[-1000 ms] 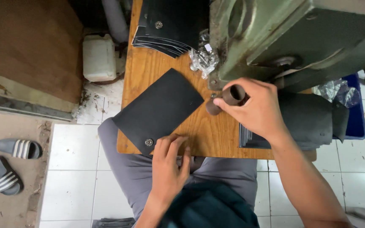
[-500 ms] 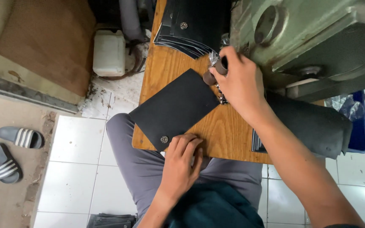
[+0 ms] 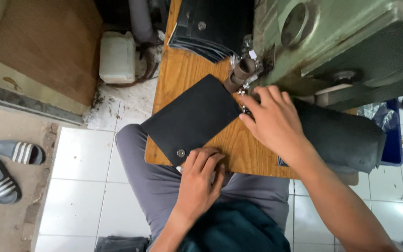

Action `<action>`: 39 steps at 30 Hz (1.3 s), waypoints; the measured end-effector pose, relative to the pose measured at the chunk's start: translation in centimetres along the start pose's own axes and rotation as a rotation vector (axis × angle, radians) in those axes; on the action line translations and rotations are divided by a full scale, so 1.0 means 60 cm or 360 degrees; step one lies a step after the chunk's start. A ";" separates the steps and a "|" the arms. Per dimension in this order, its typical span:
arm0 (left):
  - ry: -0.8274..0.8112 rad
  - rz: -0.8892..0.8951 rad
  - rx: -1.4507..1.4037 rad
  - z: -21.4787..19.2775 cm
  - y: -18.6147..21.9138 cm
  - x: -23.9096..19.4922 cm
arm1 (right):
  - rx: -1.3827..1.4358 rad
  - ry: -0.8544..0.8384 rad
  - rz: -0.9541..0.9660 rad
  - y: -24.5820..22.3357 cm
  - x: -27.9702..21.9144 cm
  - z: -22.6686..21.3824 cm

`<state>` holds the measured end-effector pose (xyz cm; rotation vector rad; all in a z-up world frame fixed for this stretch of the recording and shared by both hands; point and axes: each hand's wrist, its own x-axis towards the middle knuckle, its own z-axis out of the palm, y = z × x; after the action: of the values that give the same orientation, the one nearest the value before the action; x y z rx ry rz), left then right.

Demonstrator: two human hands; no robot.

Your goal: Assembling leather components by attaching metal hardware using a manual press and hand tools.

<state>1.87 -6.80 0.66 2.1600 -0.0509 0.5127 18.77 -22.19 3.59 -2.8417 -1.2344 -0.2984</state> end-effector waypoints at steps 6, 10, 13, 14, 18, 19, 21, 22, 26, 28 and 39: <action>-0.0008 0.0028 -0.0048 -0.005 0.001 0.000 | -0.0275 -0.0130 -0.0055 0.014 -0.057 0.002; -0.0027 -0.0040 -0.0062 0.002 0.001 -0.001 | 0.0010 0.0006 0.0042 0.011 -0.073 -0.041; -0.0035 -0.0114 -0.0076 0.008 0.004 0.001 | 0.0008 0.0252 0.0131 0.015 -0.076 -0.064; -0.0032 -0.0103 -0.0051 0.011 0.005 0.001 | 0.0013 0.0239 0.0124 0.015 -0.074 -0.067; -0.0011 -0.0077 0.0086 0.021 0.011 0.004 | 0.0227 0.0080 -0.0076 0.017 -0.033 -0.051; -0.0023 -0.0073 0.0085 0.024 0.012 0.003 | 0.0229 0.0079 -0.0063 0.017 -0.024 -0.034; 0.0005 -0.0106 0.0091 0.028 0.012 0.002 | 0.0043 0.0018 -0.0111 0.014 0.000 -0.001; 0.0004 -0.0104 0.0098 0.027 0.011 0.000 | 0.0048 0.0024 -0.0110 0.014 0.002 0.008; -0.0026 -0.0091 0.0075 0.024 0.011 -0.001 | -0.0059 -0.0057 -0.0072 0.023 -0.007 0.003; -0.0025 -0.0103 0.0059 0.019 0.012 -0.002 | 0.0123 -0.0080 -0.0057 0.027 -0.023 -0.024; -0.0036 -0.0103 0.0187 0.032 0.011 0.000 | 0.0082 0.0075 0.0192 0.047 -0.112 -0.059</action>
<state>2.39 -8.67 0.17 2.2745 0.0376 0.4646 15.76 -29.35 5.92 -2.8330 -1.0419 -0.3225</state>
